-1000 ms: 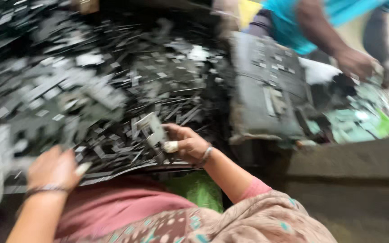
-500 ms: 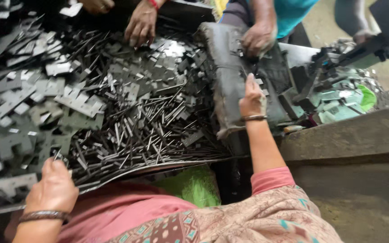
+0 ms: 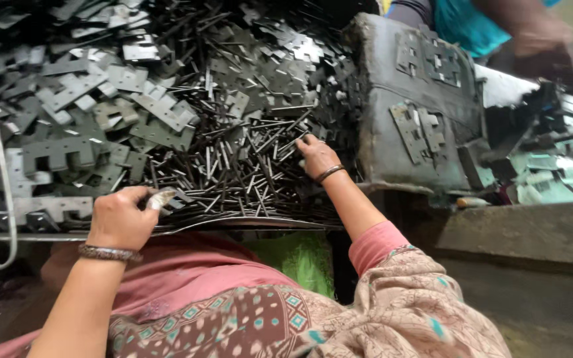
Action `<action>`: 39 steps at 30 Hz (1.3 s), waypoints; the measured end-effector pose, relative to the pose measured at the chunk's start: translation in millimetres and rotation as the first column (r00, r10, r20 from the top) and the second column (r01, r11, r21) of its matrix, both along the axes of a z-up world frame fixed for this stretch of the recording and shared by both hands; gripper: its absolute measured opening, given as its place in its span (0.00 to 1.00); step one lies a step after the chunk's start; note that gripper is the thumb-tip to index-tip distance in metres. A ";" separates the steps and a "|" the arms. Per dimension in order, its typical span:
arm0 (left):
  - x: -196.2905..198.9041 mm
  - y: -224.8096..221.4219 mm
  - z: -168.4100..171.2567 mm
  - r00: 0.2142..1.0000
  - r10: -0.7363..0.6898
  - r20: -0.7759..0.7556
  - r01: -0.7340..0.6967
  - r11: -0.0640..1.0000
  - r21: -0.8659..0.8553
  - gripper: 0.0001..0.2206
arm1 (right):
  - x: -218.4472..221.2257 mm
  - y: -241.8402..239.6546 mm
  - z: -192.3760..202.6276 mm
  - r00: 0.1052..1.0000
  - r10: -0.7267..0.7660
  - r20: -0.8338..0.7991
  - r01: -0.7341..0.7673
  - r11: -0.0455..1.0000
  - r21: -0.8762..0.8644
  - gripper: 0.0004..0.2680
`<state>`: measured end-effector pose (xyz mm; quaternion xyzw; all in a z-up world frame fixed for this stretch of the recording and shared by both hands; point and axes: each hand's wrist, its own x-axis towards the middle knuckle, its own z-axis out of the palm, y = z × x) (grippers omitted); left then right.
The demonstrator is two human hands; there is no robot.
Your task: The person sorts metal hinges and pins from a large bin by hand, periodically placing a sorted part into a machine to the right.
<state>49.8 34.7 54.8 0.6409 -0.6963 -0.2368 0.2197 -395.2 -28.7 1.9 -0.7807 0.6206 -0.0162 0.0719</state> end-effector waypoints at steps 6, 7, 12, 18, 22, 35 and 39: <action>44.6 -15.0 -49.4 0.549 0.176 -0.817 -0.171 0.981 0.096 0.21 | -26.7 -16.1 -28.1 0.994 0.111 -0.004 -0.111 0.994 -0.017 0.21; 57.1 -12.9 -50.8 0.549 0.201 -0.811 -0.206 0.973 0.102 0.21 | -24.0 -15.4 -24.0 0.994 0.107 -0.039 -0.107 0.994 -0.010 0.21; 78.4 -5.0 -2.0 -0.247 0.283 -0.927 0.031 0.958 0.284 0.26 | 15.1 4.6 34.9 0.936 0.205 0.287 -0.140 0.962 -0.233 0.23; 43.2 -32.5 7.0 0.473 -0.073 -0.878 0.100 0.995 -0.029 0.26 | 76.8 21.8 107.8 0.362 -0.340 0.868 -0.060 0.921 0.386 0.32; 16.9 -41.9 -38.3 0.796 -0.420 0.436 0.516 0.847 -0.125 0.06 | 73.4 20.3 85.8 0.264 -0.480 0.837 -0.158 0.834 0.529 0.26; -54.0 -48.8 -68.0 -0.315 0.517 -0.796 0.138 0.855 0.501 0.08 | 88.6 47.2 43.3 -0.281 -0.570 0.772 -0.110 0.818 0.565 0.20; -85.6 -21.4 -50.5 -0.517 0.547 -0.658 0.318 0.837 0.446 0.11 | 154.9 61.2 62.2 0.353 0.070 0.933 -0.050 0.997 -0.056 0.18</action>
